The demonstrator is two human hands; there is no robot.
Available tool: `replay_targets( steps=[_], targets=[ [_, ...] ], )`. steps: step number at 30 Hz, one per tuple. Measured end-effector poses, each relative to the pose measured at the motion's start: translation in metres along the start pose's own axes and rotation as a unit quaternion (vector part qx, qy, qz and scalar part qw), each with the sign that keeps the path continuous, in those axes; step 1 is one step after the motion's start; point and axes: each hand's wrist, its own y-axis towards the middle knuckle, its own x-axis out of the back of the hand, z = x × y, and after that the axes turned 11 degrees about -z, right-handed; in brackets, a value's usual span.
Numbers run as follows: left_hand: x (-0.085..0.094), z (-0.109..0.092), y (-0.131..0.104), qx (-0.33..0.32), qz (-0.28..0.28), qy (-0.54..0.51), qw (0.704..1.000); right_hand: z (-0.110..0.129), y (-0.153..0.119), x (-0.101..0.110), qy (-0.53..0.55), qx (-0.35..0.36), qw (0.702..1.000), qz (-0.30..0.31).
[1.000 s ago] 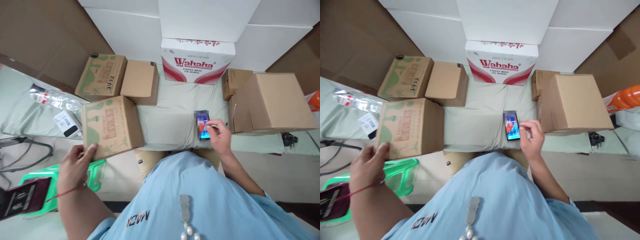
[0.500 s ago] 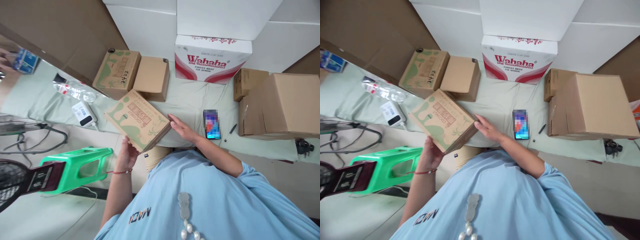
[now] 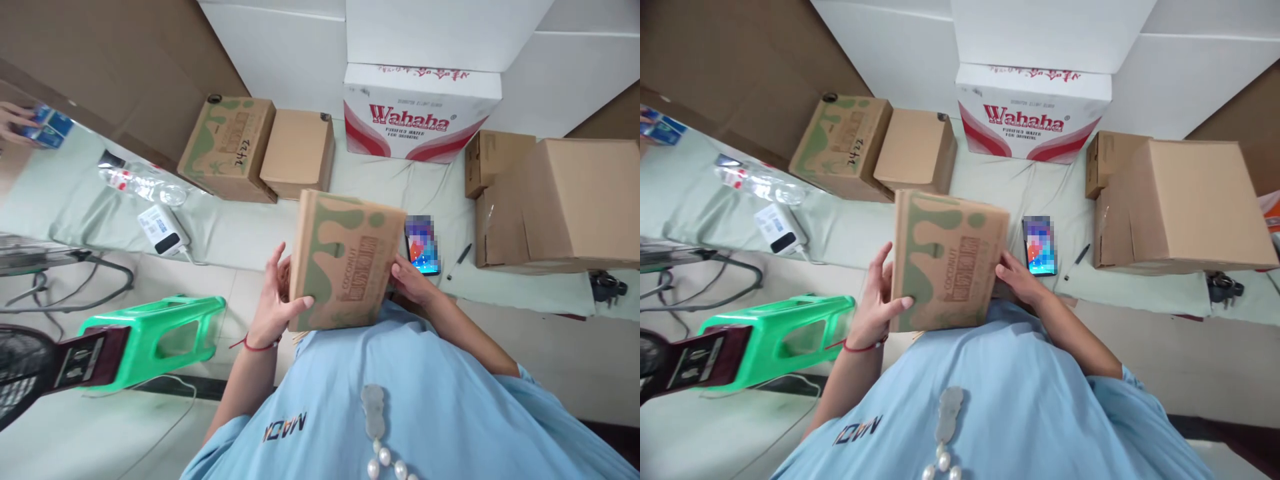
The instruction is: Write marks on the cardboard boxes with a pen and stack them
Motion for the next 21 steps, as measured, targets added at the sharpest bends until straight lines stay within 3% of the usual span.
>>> replay_targets(
  steps=[2, 5, 8, 12, 15, 21],
  targets=[
    [-0.006, -0.006, 0.013, -0.097, 0.057, 0.050, 0.992, 0.002, -0.005, 0.007, 0.004, 0.031, 1.000, -0.002],
    [-0.016, -0.013, 0.032, -0.241, 0.129, 0.103, 0.956, 0.010, -0.016, 0.025, -0.025, 0.077, 0.996, -0.030],
    [-0.031, -0.014, 0.044, -0.298, 0.154, 0.128, 0.933, 0.019, -0.027, 0.042, -0.099, 0.100, 0.988, -0.064],
    [-0.050, -0.003, 0.049, -0.198, 0.085, 0.132, 0.968, 0.024, -0.034, 0.047, -0.178, 0.152, 0.965, -0.116],
    [-0.051, 0.009, 0.046, -0.107, 0.037, 0.139, 0.984, 0.022, -0.034, 0.041, -0.205, 0.190, 0.955, -0.103],
    [-0.044, 0.010, 0.032, -0.069, -0.003, 0.118, 0.991, 0.018, -0.036, 0.038, -0.202, 0.189, 0.958, -0.074]
  ],
)
